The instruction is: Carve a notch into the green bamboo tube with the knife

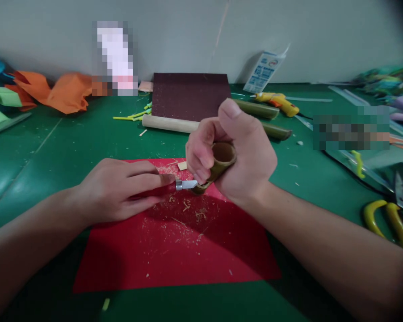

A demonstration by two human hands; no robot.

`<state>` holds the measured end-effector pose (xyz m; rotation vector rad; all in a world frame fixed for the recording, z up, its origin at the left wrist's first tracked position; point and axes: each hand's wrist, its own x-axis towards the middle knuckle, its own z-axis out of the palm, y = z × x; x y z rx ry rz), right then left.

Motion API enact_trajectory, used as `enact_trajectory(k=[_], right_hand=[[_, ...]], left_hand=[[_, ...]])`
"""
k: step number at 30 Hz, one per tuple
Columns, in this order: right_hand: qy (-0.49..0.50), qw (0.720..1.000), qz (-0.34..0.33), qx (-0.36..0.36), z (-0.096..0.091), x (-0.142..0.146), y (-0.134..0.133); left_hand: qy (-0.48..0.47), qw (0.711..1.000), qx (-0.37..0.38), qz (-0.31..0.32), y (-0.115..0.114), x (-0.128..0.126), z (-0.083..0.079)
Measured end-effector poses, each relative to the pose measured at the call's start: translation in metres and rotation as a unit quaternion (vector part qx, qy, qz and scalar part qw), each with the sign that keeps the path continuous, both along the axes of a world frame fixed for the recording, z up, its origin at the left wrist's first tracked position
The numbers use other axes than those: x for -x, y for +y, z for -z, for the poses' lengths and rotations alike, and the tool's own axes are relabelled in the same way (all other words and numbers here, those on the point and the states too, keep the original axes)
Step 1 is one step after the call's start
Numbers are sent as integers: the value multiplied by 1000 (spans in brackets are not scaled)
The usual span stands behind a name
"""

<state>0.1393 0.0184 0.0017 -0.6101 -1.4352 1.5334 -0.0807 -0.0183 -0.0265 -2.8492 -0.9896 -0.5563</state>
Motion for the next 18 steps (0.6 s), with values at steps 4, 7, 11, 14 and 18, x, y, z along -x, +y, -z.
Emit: enact_trajectory(k=[4,7,11,14,18], right_hand=[[-15,999,32,-11,0,2,-2],[-27,998,53,-8,1,3,-3],[-35,997,62,-4,2,4,-3],[-25,998,51,-3,1,4,-3],[-39,998,40,0,0,3,-2]], left_hand=[[14,999,28,-22,-4,-4,-6],[15,999,46,-26,-7,-8,-8],[41,997,42,-49,-13,-17,-11],[60,996,7,-63,-16,-19,-16],[90,994,-25,-52,-13,-13,-25]])
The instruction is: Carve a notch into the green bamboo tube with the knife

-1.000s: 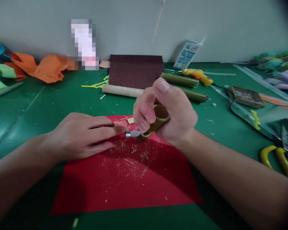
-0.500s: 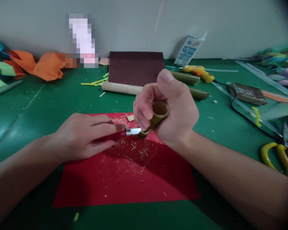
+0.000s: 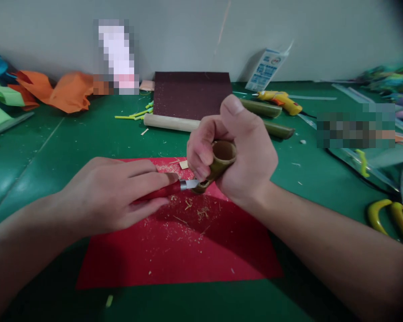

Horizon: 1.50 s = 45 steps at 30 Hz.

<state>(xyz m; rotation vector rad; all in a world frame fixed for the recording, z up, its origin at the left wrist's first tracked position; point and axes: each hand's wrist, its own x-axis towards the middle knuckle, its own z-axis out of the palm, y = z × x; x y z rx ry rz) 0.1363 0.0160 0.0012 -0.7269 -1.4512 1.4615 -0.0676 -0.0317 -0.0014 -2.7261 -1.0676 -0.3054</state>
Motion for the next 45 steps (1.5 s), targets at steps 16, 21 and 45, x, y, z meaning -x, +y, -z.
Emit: enact_trajectory(k=[16,21,45], right_hand=[[38,999,4,10,1,1,1],[67,998,16,-5,2,2,1],[86,995,47,-19,5,6,-1]], left_hand=[[-57,992,113,11,3,0,-4],[-86,986,142,-14,-1,-4,-1],[-161,963,188,-108,-18,-27,5]])
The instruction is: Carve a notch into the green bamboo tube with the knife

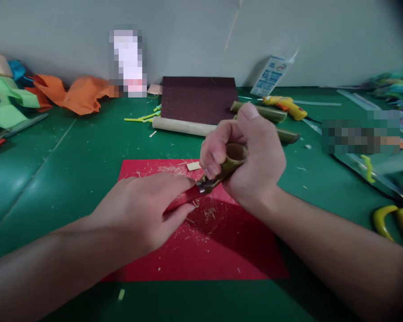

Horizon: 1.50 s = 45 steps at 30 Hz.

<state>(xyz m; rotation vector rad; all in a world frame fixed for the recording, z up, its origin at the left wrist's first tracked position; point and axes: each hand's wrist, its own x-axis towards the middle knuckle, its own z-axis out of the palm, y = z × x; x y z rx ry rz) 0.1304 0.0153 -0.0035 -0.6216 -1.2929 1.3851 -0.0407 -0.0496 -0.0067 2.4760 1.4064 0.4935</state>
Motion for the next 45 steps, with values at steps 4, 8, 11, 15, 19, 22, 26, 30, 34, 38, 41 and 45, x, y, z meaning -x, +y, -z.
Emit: enact_trajectory(k=[4,8,11,15,19,22,26,30,34,38,41,45], right_hand=[[-36,999,4,14,-1,-1,-1],[-28,1000,10,1,0,0,0],[-32,999,5,0,1,0,1],[-37,999,2,-4,1,-1,0],[-38,999,3,-8,1,-3,-1],[-51,998,-15,-13,0,-5,0],[-57,997,-41,-14,0,-6,1],[-47,997,-57,2,-2,-5,0],[-30,998,-60,1,-3,-6,-1],[-33,997,-65,19,-7,-8,-1],[-44,996,-65,36,-8,-7,-1],[-39,997,-48,36,-6,-6,0]], left_hand=[[27,999,-16,18,2,6,-6],[71,995,-50,38,-1,10,-11],[82,993,-73,54,-1,10,-15],[92,992,-63,53,0,11,-17],[79,995,-25,50,3,12,-15],[48,998,8,44,5,12,-13],[21,999,26,31,5,12,-11],[39,999,24,30,4,12,-13],[58,998,10,29,4,13,-16],[65,997,-10,48,5,15,-15],[63,997,-11,52,5,15,-15],[56,997,2,58,6,14,-17]])
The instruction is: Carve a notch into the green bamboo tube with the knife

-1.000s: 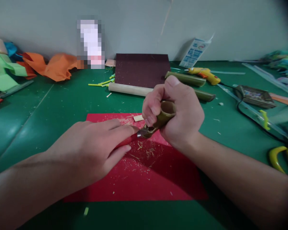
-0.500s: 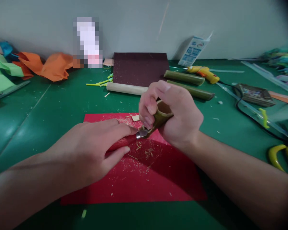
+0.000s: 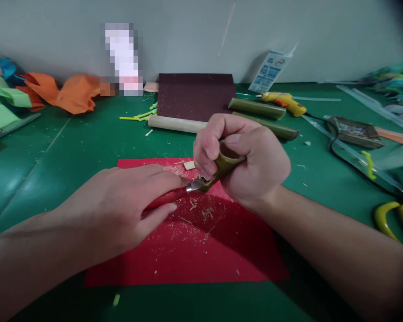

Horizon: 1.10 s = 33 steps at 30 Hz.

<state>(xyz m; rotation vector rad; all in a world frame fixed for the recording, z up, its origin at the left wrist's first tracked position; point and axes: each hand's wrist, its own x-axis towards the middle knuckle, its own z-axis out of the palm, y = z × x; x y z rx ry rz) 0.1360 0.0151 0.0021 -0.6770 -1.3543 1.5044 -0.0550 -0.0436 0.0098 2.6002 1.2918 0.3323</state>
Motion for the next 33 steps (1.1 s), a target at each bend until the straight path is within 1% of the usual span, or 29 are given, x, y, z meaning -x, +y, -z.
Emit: enact_trajectory(k=[4,9,13,18,24,29,31,33], right_hand=[[30,999,16,-21,6,1,-1],[48,998,16,-42,9,2,0],[45,997,33,-52,12,4,2],[25,996,55,-60,13,5,1],[-9,994,87,-62,13,7,0],[-38,992,106,-55,13,7,0],[-33,993,99,-53,12,6,0],[-18,995,78,-53,10,5,0]], left_hand=[[-6,1000,25,-5,1,-2,1],[-51,998,23,-5,0,-4,8],[-70,997,24,-5,-2,-4,12],[-79,996,19,-23,-5,-6,14],[-90,993,55,-58,-5,-11,15],[-102,990,74,-70,-5,-18,17],[-98,990,66,-73,-6,-19,17],[-88,992,60,-72,-6,-17,17]])
